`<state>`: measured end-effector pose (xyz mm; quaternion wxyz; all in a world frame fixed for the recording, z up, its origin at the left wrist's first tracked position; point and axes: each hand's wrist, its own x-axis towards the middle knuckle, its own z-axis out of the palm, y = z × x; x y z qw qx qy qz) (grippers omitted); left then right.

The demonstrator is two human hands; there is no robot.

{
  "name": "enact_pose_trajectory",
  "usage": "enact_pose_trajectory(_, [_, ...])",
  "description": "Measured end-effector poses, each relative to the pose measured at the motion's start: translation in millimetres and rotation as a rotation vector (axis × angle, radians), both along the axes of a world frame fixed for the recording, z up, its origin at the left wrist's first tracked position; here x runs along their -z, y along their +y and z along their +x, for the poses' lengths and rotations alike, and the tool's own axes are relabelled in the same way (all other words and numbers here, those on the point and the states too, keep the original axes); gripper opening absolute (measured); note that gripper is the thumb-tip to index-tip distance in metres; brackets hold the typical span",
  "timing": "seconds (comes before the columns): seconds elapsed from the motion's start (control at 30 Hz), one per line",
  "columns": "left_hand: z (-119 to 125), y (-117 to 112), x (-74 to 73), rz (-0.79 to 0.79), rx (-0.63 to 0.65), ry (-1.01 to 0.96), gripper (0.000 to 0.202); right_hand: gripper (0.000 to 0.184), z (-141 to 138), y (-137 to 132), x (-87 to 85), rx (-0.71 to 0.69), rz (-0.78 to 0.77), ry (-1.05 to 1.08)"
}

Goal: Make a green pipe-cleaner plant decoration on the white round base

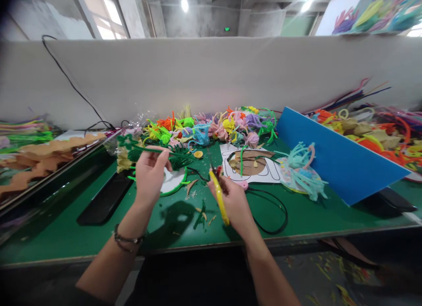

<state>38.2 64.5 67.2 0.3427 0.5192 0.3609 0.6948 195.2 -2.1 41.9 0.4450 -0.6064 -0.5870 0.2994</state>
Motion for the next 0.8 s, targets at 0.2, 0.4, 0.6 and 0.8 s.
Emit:
enact_pose_trajectory(0.2, [-39, 9, -1.6, 0.093, -0.113, 0.066, 0.019, 0.024, -18, 1, 0.2, -0.099, -0.305, -0.823])
enact_pose_trajectory(0.4, [-45, 6, 3.6, 0.052, -0.006, 0.18, 0.032, 0.026, -34, -10, -7.5, -0.274, -0.243, -0.894])
enact_pose_trajectory(0.6, [-50, -8, 13.2, -0.035, 0.039, 0.402, 0.04, 0.026, -7, 15, -42.2, -0.44, -0.067, -0.9])
enact_pose_trajectory(0.8, [-55, -20, 27.8, -0.125, 0.061, 0.491, 0.04, 0.031, -9, 118, -40.8, -0.299, -0.059, -1.153])
